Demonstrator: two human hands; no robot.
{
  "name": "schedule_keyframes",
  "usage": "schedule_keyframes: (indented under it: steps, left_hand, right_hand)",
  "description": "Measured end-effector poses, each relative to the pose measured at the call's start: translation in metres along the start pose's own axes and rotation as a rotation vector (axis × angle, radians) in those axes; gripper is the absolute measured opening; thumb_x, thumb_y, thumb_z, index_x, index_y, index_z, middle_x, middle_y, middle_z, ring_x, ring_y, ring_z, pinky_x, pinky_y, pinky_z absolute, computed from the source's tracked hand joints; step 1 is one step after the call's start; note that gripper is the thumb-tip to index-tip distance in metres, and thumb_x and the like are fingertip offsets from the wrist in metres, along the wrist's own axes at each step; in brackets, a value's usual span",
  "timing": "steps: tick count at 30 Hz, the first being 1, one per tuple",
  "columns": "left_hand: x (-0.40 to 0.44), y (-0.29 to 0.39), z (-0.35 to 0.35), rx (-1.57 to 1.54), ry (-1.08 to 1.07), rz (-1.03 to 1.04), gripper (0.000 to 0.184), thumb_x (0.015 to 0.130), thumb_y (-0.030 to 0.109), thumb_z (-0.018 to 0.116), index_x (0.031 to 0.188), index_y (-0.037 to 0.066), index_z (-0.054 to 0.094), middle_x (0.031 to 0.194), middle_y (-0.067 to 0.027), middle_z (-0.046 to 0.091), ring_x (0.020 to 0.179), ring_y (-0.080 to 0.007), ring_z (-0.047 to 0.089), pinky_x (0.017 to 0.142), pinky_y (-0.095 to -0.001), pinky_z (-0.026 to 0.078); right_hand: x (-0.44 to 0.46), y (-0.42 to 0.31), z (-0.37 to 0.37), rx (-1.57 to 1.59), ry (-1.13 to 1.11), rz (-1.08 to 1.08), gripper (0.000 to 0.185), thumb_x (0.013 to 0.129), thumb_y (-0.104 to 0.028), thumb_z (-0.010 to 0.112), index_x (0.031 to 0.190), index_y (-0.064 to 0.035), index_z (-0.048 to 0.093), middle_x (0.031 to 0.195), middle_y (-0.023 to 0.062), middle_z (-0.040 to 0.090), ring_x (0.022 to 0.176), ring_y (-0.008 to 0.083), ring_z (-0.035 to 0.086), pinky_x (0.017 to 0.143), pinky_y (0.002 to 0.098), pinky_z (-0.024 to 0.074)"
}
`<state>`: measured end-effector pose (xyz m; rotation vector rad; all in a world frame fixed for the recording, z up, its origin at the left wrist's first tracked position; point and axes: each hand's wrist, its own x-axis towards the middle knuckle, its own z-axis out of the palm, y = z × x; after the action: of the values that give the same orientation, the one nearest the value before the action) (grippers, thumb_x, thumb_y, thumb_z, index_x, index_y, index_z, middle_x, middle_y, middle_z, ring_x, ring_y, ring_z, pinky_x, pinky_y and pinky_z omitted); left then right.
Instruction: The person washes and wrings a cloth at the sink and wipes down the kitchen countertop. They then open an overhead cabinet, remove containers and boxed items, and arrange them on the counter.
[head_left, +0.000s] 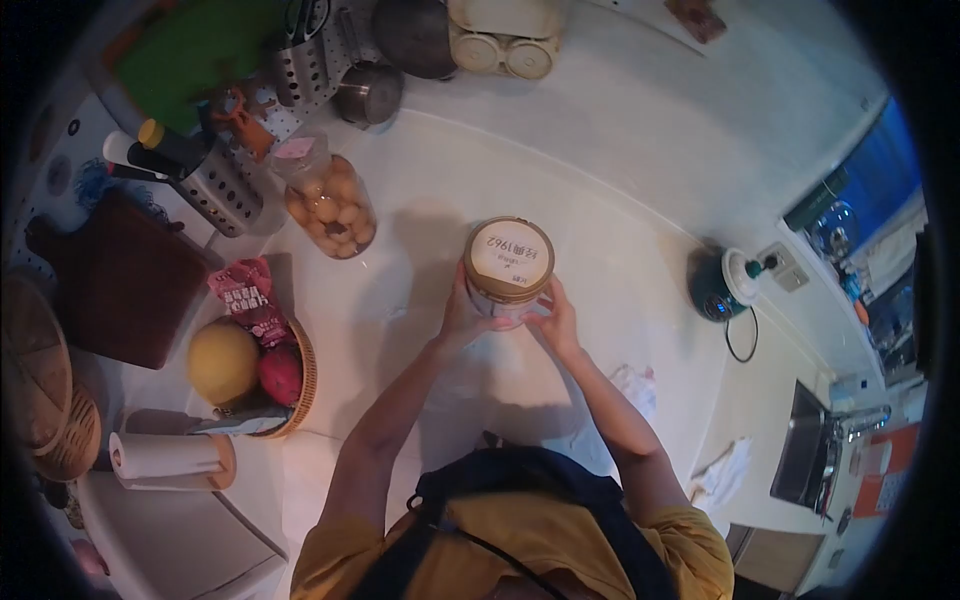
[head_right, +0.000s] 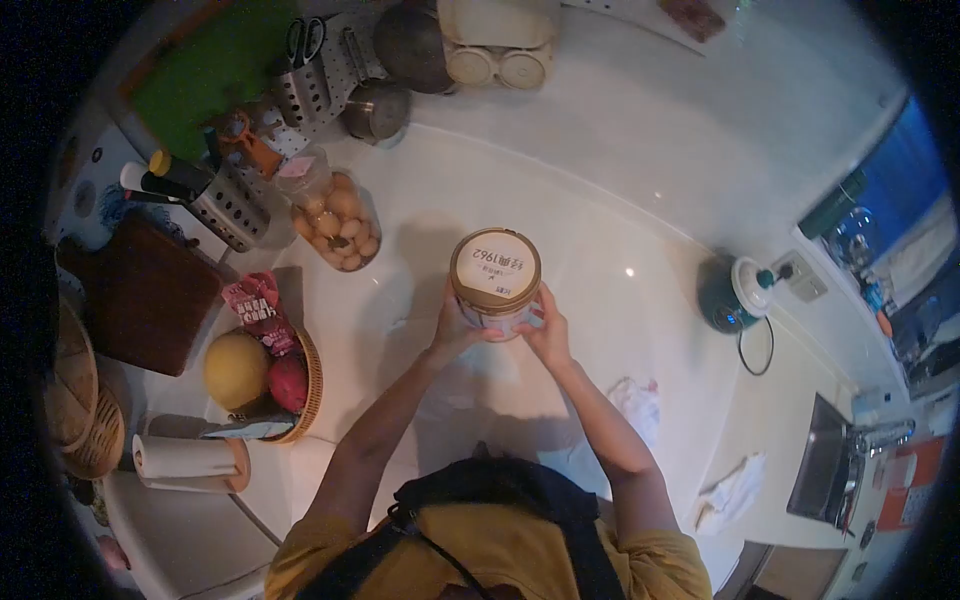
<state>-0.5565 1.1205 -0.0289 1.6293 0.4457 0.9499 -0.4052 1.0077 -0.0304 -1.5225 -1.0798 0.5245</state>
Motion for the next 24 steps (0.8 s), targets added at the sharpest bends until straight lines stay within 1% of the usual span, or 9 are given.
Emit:
schedule_keyframes:
  steps: [7, 9, 14, 17, 19, 20, 21, 22, 24]
  left_hand:
    - [0.088, -0.044, -0.047, -0.402, 0.133, -0.031, 0.125, 0.041, 0.008, 0.086, 0.139, 0.005, 0.010, 0.132, -0.0135, 0.037, 0.125, -0.0261, 0.035, 0.104, -0.0368, 0.031]
    - [0.117, -0.073, -0.078, 0.266, 0.218, -0.088, 0.129, 0.040, 0.010, 0.087, 0.140, 0.003, 0.006, 0.134, -0.0154, 0.035, 0.126, -0.0293, 0.034, 0.104, -0.0378, 0.030]
    - [0.186, -0.112, -0.121, 0.297, 0.275, 0.075, 0.133, 0.046, 0.024, 0.088, 0.139, -0.003, -0.003, 0.136, -0.0228, 0.029, 0.128, -0.0348, 0.029, 0.105, -0.0394, 0.028]
    - [0.200, -0.114, -0.131, 0.378, 0.322, 0.015, 0.134, 0.048, 0.028, 0.087, 0.139, -0.004, -0.007, 0.138, -0.0257, 0.024, 0.130, -0.0355, 0.026, 0.105, -0.0389, 0.027]
    - [0.194, -0.106, -0.131, 0.627, 0.297, -0.001, 0.129, 0.052, 0.026, 0.085, 0.140, 0.000, -0.006, 0.140, -0.0260, 0.019, 0.131, -0.0380, 0.021, 0.105, -0.0447, 0.025]
    - [0.184, -0.094, -0.126, 0.632, 0.303, -0.001, 0.129, 0.052, 0.026, 0.085, 0.140, 0.000, -0.006, 0.140, -0.0260, 0.019, 0.131, -0.0380, 0.021, 0.105, -0.0447, 0.025]
    - [0.166, -0.078, -0.116, 0.791, 0.206, -0.260, 0.125, 0.057, 0.028, 0.083, 0.141, 0.003, -0.005, 0.141, -0.0261, 0.015, 0.132, -0.0399, 0.019, 0.106, -0.0481, 0.022]
    - [0.145, -0.069, -0.107, 0.942, 0.102, -0.523, 0.120, 0.061, 0.031, 0.081, 0.142, 0.005, -0.004, 0.143, -0.0262, 0.012, 0.132, -0.0417, 0.016, 0.106, -0.0515, 0.019]
    - [0.099, -0.113, -0.099, 1.161, -0.054, -0.413, 0.104, 0.067, 0.036, 0.075, 0.143, 0.008, 0.009, 0.144, -0.0267, 0.011, 0.133, -0.0446, 0.013, 0.105, -0.0565, 0.014]
  right_hand:
    - [0.124, 0.023, 0.049, 0.002, -0.128, -0.042, 0.087, 0.065, 0.009, 0.068, 0.139, -0.0110, 0.027, 0.124, 0.0110, 0.051, 0.113, 0.0248, 0.051, 0.083, 0.0338, 0.0496]
    - [0.166, 0.027, 0.064, 0.027, -0.176, -0.054, 0.086, 0.066, 0.009, 0.066, 0.139, -0.0114, 0.026, 0.124, 0.0120, 0.051, 0.113, 0.0269, 0.051, 0.082, 0.0342, 0.0504]
    - [0.261, 0.049, 0.102, -0.039, -0.254, -0.104, 0.089, 0.068, 0.008, 0.064, 0.141, -0.0123, 0.018, 0.123, 0.0162, 0.052, 0.115, 0.0306, 0.050, 0.086, 0.0384, 0.0491]
    - [0.286, 0.053, 0.119, -0.026, -0.233, -0.218, 0.095, 0.066, 0.008, 0.067, 0.142, -0.0096, 0.012, 0.124, 0.0162, 0.051, 0.116, 0.0282, 0.049, 0.091, 0.0377, 0.0457]
    - [0.288, 0.038, 0.130, -0.012, -0.178, -0.291, 0.099, 0.065, 0.008, 0.069, 0.142, -0.0080, 0.010, 0.124, 0.0157, 0.051, 0.116, 0.0271, 0.049, 0.094, 0.0373, 0.0439]
    - [0.282, 0.021, 0.137, 0.233, -0.147, -0.246, 0.100, 0.062, 0.006, 0.072, 0.141, -0.0062, 0.011, 0.123, 0.0147, 0.051, 0.115, 0.0257, 0.050, 0.094, 0.0361, 0.0430]
    - [0.278, 0.011, 0.143, 0.474, -0.115, -0.197, 0.102, 0.060, 0.005, 0.075, 0.140, -0.0044, 0.013, 0.122, 0.0137, 0.051, 0.114, 0.0244, 0.050, 0.095, 0.0349, 0.0421]
    - [0.279, 0.008, 0.147, 0.477, -0.118, -0.199, 0.102, 0.060, 0.005, 0.075, 0.140, -0.0044, 0.013, 0.122, 0.0137, 0.051, 0.114, 0.0244, 0.050, 0.095, 0.0349, 0.0421]
    - [0.286, 0.002, 0.155, 0.224, -0.027, -0.288, 0.100, 0.055, -0.001, 0.081, 0.136, -0.0050, 0.022, 0.120, 0.0118, 0.052, 0.113, 0.0235, 0.051, 0.095, 0.0345, 0.0419]
